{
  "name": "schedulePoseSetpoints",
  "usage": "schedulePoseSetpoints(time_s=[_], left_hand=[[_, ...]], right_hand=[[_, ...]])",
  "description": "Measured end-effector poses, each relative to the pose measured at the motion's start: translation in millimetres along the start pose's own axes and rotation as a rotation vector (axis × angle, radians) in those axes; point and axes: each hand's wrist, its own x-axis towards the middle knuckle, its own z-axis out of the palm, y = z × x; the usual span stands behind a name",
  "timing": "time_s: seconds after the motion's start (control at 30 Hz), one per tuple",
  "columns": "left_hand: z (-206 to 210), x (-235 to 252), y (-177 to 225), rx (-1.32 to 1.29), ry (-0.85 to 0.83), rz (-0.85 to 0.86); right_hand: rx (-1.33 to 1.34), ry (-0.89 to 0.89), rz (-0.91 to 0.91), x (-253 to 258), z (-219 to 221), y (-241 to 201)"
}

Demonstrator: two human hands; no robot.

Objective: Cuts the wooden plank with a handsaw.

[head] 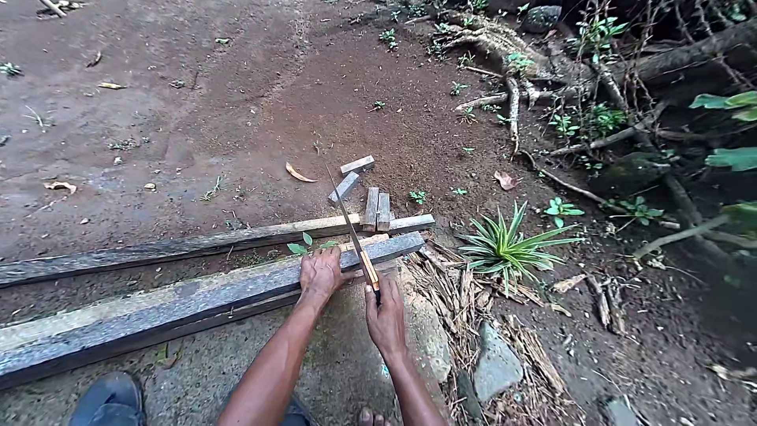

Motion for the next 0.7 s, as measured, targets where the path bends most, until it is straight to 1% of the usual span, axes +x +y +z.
schedulePoseSetpoints(time_s=[0.07,0.23,0.4,0.53,0.6,0.7], left_hand=[[-1,1,1,0.003,0.003,-0.004],[0,0,1,0.005,0.004,-0.01],[-3,0,1,0.015,0.0,-0.014],[-5,2,1,-0.007,-0.005,-0.021],[6,5,-2,-0.016,0.055,0.003],[14,8,-6,-0.031,0.092,0.02]], right_hand=[[-0.018,-0.014,0.02,4,-3,2],[0.05,-0.155,0.01,8,-19,-13],[0.167,-0.152,0.002,3,-4,-4],[-0.001,-0.099,-0.081,3,-2,-14],[-0.049,-0.084,-0.102,-4,-7,-17],[-0.046,-0.133,-0.088,-20,-25,-8]])
